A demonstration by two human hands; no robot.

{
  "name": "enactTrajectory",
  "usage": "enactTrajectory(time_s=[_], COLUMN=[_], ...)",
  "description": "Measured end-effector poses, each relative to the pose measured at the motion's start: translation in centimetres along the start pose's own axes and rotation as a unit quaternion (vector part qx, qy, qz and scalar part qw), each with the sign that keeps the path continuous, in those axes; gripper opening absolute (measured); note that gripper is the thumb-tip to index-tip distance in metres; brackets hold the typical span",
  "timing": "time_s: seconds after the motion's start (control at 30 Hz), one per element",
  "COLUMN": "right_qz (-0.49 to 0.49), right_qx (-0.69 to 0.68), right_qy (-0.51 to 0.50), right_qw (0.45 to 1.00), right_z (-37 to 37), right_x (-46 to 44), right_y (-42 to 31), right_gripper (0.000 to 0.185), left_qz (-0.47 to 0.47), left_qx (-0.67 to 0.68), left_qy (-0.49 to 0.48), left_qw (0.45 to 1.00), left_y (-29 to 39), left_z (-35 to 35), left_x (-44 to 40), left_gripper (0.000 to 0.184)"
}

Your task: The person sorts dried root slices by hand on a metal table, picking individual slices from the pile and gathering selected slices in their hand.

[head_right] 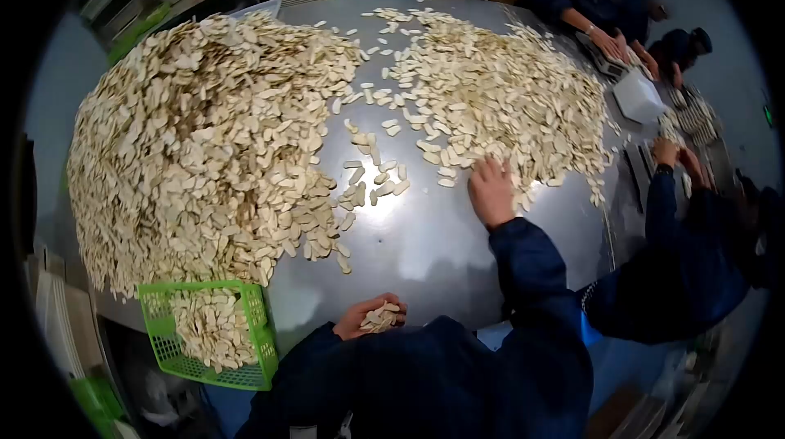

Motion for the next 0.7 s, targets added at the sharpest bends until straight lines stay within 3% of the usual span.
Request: enactTrajectory(time_s=[0.03, 0.1, 0.23, 0.27, 0.33, 0.47, 0.53, 0.57, 0.6, 0.7], right_qz=[0.008, -0.044, -0.193, -0.18, -0.16, 0.041, 0.158, 0.25, 0.312, 0.359], right_qx=[0.026, 0.09, 0.169, 0.129, -0.08, -0.333, -0.463, -0.404, -0.368, -0.353], right_qy=[-0.049, -0.053, -0.004, 0.029, -0.004, -0.044, -0.109, -0.206, -0.155, -0.178], right_qw=[0.998, 0.994, 0.966, 0.975, 0.984, 0.941, 0.865, 0.856, 0.862, 0.846], right_z=[-0.2, 0.0, 0.1, 0.2, -1.6, -3.8, 0.2, 1.5, 1.4, 1.2], right_x=[0.1, -0.3, -1.2, -2.1, -3.2, -4.9, -5.3, -5.2, -3.8, -3.0], right_y=[2.2, 5.4, 6.5, 4.6, 0.6, -15.2, -21.9, -24.0, -25.5, -25.8], right_gripper=[0.015, 0.013, 0.018, 0.02, 0.023, 0.032, 0.038, 0.043, 0.038, 0.036], left_qz=[0.004, 0.012, 0.002, 0.007, 0.003, -0.006, -0.005, -0.004, -0.038, -0.045], left_qx=[0.008, 0.027, -0.003, 0.03, 0.012, -0.006, -0.033, -0.046, -0.07, -0.106], left_qy=[-0.015, -0.044, -0.017, -0.021, -0.047, -0.039, -0.051, -0.056, -0.02, -0.01], left_qw=[1.0, 0.999, 1.0, 0.999, 0.999, 0.999, 0.998, 0.997, 0.997, 0.993], left_y=[0.0, 0.2, 0.5, 0.3, 0.3, 0.3, 0.3, 0.4, 0.4, 0.6], left_z=[-0.3, -1.0, -1.8, -1.5, -0.9, -1.2, -1.3, -1.3, -2.1, -2.3], left_x=[-0.1, -0.2, -0.1, -0.3, -0.6, -0.7, -0.5, -0.4, -0.3, -0.2], left_gripper=[0.027, 0.026, 0.023, 0.023, 0.024, 0.025, 0.024, 0.024, 0.025, 0.024])
Point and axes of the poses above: each hand's wrist, its own x-axis away from the middle knuckle, its own z-axis out of the back of the hand, y = z × x, the point moved 3 cm from there along -x, towards the middle knuckle, and after that the axes turned 2 degrees about -z, right-handed, at the moved point
